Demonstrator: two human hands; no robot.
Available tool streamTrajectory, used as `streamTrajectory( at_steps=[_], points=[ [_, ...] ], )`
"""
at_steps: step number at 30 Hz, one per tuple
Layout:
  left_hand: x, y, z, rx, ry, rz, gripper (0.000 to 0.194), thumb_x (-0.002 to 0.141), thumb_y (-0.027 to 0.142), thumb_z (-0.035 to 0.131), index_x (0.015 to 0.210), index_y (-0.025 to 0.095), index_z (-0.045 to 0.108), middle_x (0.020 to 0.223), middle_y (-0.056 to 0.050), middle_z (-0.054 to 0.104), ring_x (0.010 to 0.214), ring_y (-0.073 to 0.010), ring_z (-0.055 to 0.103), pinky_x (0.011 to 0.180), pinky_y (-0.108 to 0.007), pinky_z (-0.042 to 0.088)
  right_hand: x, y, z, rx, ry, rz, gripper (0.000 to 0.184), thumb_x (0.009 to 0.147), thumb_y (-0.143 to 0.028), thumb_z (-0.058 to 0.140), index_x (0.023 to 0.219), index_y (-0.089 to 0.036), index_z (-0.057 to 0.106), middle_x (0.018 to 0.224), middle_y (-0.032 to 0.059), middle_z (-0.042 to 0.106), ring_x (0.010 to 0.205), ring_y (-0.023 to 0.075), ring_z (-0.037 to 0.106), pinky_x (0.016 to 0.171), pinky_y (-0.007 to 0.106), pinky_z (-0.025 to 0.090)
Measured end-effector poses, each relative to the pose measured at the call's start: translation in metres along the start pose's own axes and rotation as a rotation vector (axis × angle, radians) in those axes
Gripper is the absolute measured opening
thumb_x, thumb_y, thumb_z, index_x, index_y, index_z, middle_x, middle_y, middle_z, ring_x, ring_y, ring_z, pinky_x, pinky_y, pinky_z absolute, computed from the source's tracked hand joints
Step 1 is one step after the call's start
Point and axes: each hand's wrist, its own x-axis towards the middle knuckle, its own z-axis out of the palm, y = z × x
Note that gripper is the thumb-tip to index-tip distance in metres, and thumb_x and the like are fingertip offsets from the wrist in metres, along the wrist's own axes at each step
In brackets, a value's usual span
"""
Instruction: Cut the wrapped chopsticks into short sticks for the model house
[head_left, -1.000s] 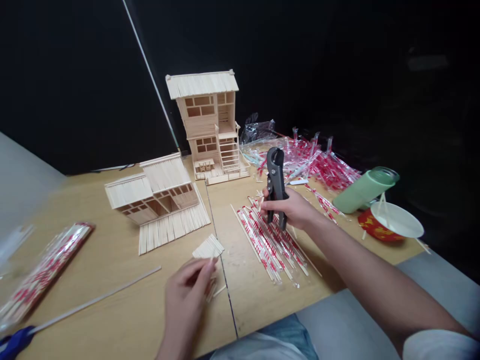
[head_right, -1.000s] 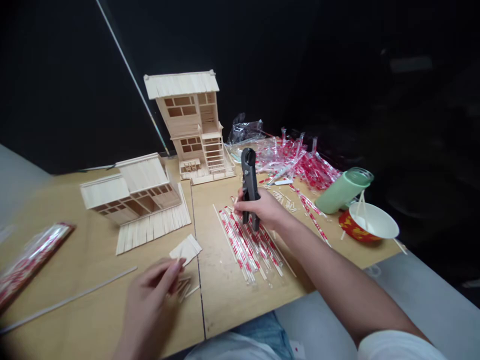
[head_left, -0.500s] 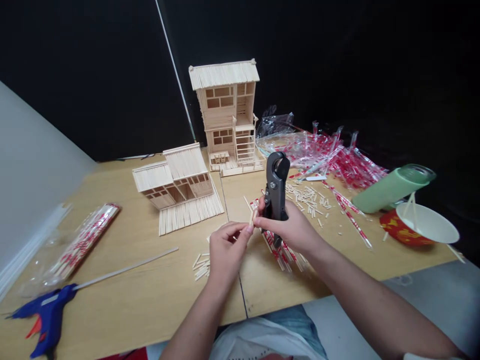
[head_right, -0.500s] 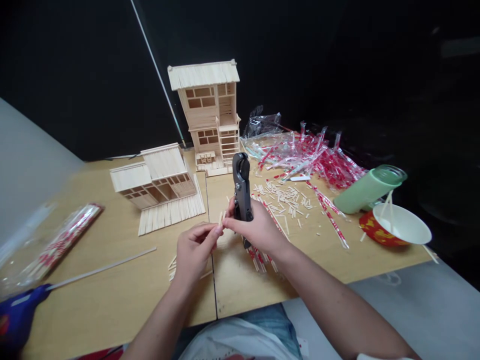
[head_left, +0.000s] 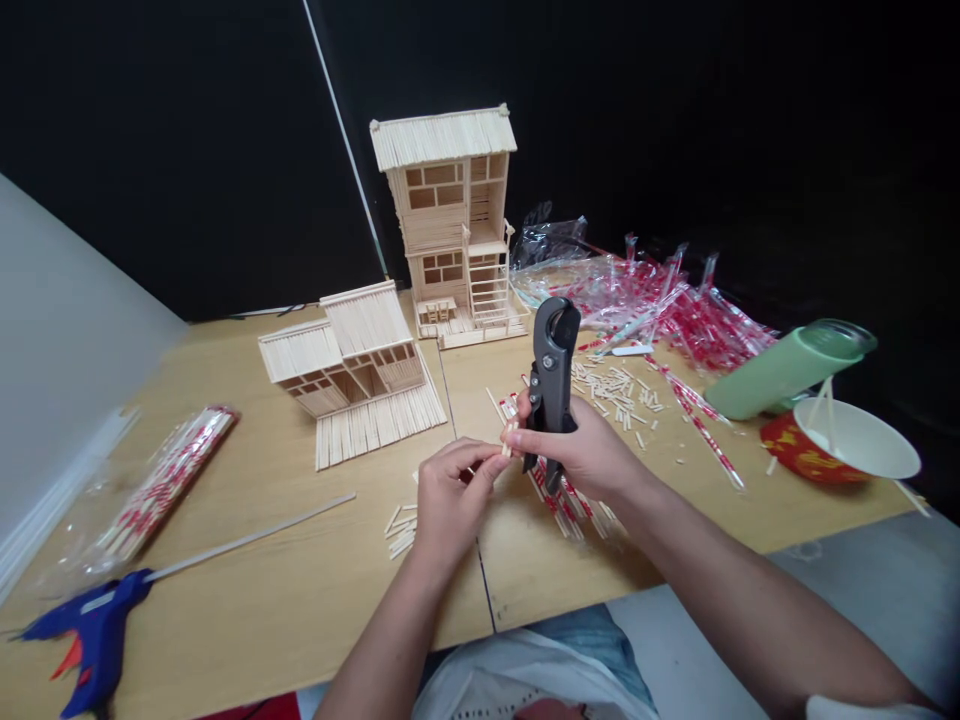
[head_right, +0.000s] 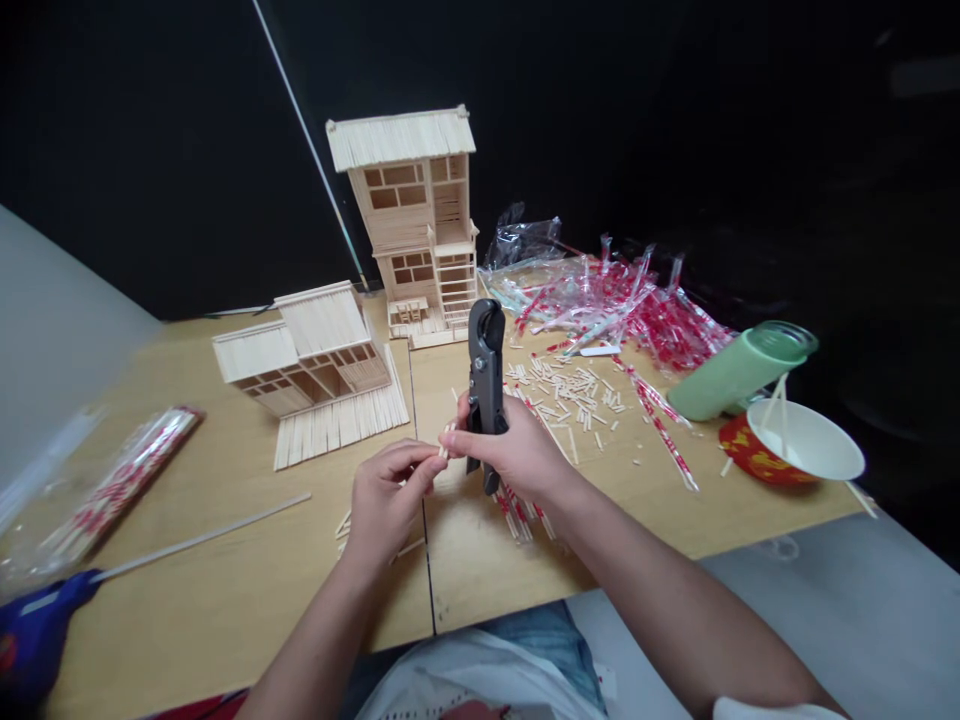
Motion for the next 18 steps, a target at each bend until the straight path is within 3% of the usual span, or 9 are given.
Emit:
streamTrajectory(
  at_steps=[5, 8, 11, 13, 18],
  points=[
    [0.003, 0.004, 0.006, 0.007, -0.003, -0.060, 0.020, 0.088, 0.035, 0.069, 0.085, 0.019, 0.079, 0.078, -0.005, 0.073, 0.064, -0.0133, 0.061, 0.057, -0.024, 0.046, 0.000, -0.002, 0.000, -0.058, 0.055, -0.022, 0.034, 0.068, -0.031, 0.085, 0.085, -0.022, 0.057, 0.077, -0.0034, 0.064, 0.070, 0.0151, 0.063, 0.069, 0.029, 0.049],
    [0.007, 0.010, 0.007, 0.092, -0.006, -0.028, 0.022, 0.089, 0.037, 0.068, 0.081, 0.019, 0.078, 0.074, -0.004, 0.072, 0.063, -0.0130, 0.060, 0.058, -0.024, 0.045, -0.001, -0.007, -0.004, -0.150, 0.098, -0.048, 0.035, 0.068, -0.037, 0.085, 0.085, -0.022, 0.058, 0.077, -0.0025, 0.064, 0.073, 0.0161, 0.063, 0.070, 0.029, 0.050],
    [0.016, 0.018, 0.006, 0.246, 0.014, 0.105, 0.023, 0.092, 0.035, 0.065, 0.080, 0.019, 0.076, 0.075, -0.003, 0.072, 0.066, -0.0128, 0.061, 0.060, -0.023, 0.045, -0.003, -0.014, -0.017, -0.237, 0.133, -0.042, 0.040, 0.071, -0.047, 0.081, 0.092, -0.021, 0.060, 0.079, -0.0010, 0.065, 0.073, 0.0174, 0.065, 0.068, 0.029, 0.051],
    [0.025, 0.022, 0.004, 0.382, 0.028, 0.226, 0.023, 0.094, 0.033, 0.062, 0.080, 0.018, 0.074, 0.075, -0.003, 0.072, 0.066, -0.0124, 0.061, 0.061, -0.023, 0.044, -0.007, -0.018, -0.030, -0.359, 0.070, -0.013, 0.040, 0.077, -0.054, 0.074, 0.093, -0.020, 0.061, 0.076, 0.0000, 0.066, 0.068, 0.0174, 0.065, 0.065, 0.029, 0.050],
    [0.050, 0.028, 0.008, 0.762, -0.010, 0.476, 0.025, 0.097, 0.029, 0.056, 0.082, 0.017, 0.072, 0.077, -0.003, 0.072, 0.065, -0.0116, 0.061, 0.059, -0.023, 0.040, -0.021, -0.023, -0.058, -0.647, -0.095, 0.093, 0.048, 0.089, -0.063, 0.057, 0.070, -0.019, 0.057, 0.060, 0.0011, 0.064, 0.053, 0.0156, 0.059, 0.054, 0.027, 0.044]
  ],
)
